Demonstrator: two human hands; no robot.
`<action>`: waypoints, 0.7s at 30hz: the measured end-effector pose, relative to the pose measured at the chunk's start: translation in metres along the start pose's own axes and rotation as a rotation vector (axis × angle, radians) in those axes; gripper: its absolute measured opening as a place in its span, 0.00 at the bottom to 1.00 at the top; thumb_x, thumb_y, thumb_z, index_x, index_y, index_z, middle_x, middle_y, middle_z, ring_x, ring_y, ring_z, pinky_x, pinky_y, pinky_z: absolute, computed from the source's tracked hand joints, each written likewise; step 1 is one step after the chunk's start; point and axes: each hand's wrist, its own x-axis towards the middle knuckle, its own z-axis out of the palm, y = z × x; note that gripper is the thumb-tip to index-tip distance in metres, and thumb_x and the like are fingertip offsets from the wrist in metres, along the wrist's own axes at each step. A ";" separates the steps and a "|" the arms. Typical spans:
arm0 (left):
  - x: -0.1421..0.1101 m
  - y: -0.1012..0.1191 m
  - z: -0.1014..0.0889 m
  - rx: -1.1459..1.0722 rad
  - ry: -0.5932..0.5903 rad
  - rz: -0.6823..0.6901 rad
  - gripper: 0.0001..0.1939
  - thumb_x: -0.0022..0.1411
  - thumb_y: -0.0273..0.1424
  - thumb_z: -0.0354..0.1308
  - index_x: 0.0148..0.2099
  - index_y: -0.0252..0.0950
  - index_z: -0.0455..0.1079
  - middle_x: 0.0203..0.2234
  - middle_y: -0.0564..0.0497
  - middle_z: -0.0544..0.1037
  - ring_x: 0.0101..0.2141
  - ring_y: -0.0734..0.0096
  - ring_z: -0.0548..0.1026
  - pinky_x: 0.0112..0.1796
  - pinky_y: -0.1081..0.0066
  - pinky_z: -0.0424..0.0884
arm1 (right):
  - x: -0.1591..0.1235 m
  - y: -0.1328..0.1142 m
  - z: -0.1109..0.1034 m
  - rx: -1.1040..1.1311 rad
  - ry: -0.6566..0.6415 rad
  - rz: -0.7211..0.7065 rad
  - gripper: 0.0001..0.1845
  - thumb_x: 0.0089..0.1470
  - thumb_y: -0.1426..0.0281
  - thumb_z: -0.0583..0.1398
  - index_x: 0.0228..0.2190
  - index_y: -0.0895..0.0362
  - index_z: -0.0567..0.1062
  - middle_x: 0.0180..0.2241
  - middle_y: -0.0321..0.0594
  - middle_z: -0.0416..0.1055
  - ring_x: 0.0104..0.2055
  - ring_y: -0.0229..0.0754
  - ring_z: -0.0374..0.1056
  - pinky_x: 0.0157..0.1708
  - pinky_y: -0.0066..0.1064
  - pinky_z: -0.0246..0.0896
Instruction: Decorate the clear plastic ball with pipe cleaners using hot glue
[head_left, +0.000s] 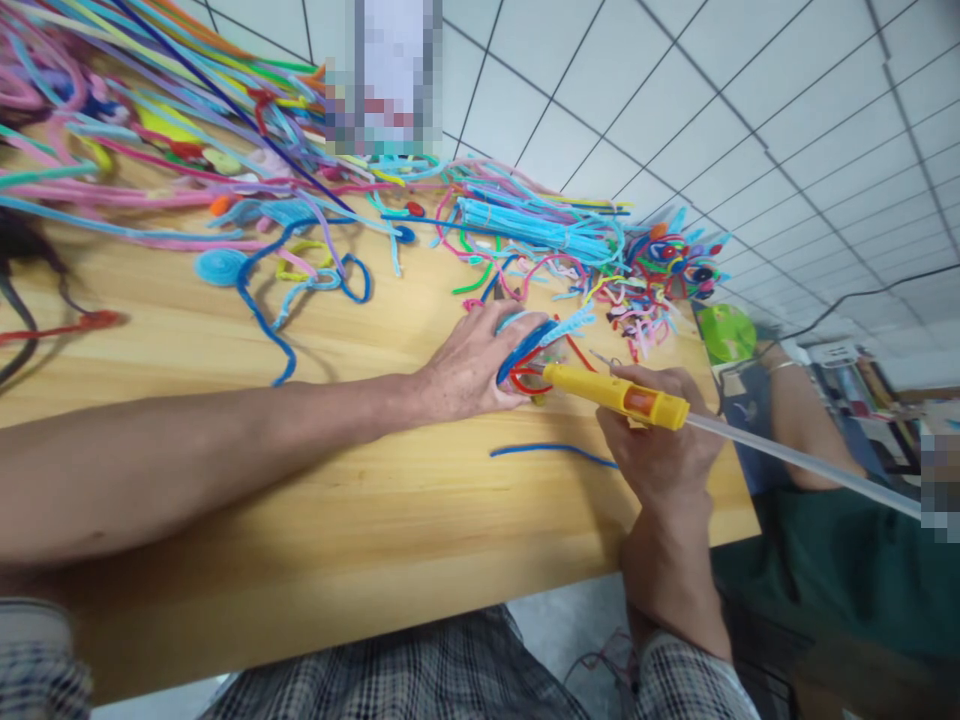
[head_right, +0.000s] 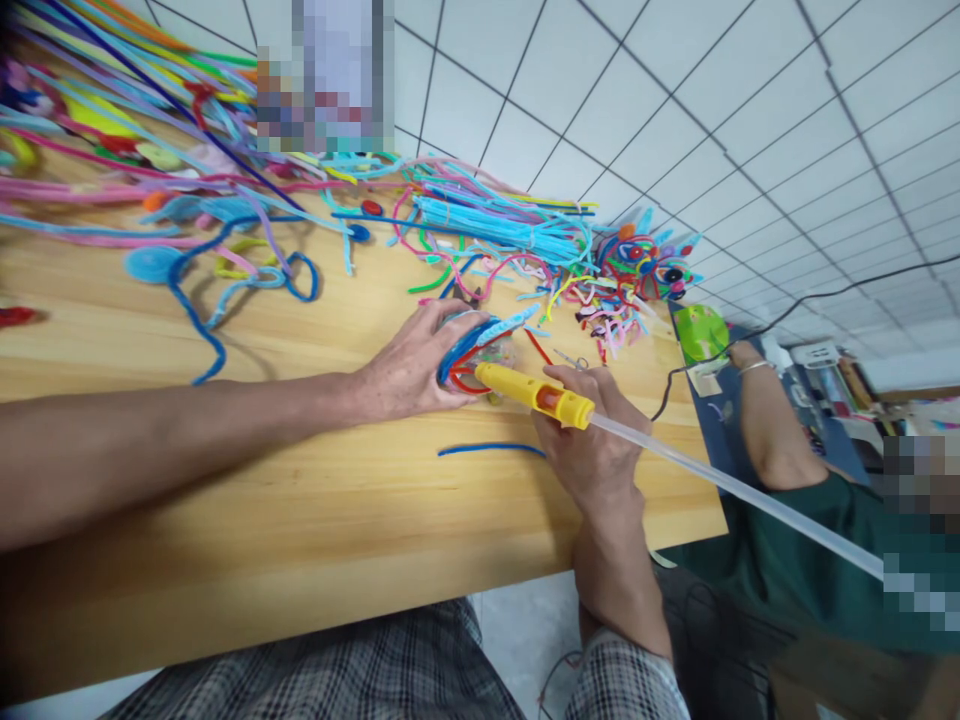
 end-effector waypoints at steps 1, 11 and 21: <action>0.000 0.000 0.000 0.002 0.000 0.001 0.49 0.60 0.45 0.77 0.76 0.41 0.60 0.67 0.35 0.68 0.68 0.41 0.68 0.67 0.44 0.71 | 0.000 0.000 0.000 -0.003 -0.001 0.002 0.22 0.54 0.79 0.65 0.49 0.51 0.76 0.38 0.37 0.83 0.36 0.46 0.80 0.34 0.34 0.75; 0.000 0.000 0.000 -0.012 -0.006 -0.006 0.49 0.60 0.45 0.76 0.76 0.42 0.59 0.67 0.36 0.67 0.69 0.40 0.67 0.67 0.42 0.70 | 0.000 0.000 0.000 0.007 -0.002 0.005 0.21 0.55 0.79 0.65 0.49 0.51 0.76 0.37 0.37 0.81 0.35 0.45 0.79 0.32 0.34 0.73; 0.000 -0.002 0.001 -0.018 0.007 0.008 0.50 0.58 0.45 0.77 0.76 0.41 0.60 0.67 0.35 0.68 0.68 0.40 0.68 0.66 0.43 0.71 | 0.001 0.000 -0.001 -0.013 -0.008 -0.007 0.21 0.55 0.79 0.65 0.49 0.51 0.76 0.36 0.37 0.81 0.35 0.46 0.79 0.32 0.34 0.74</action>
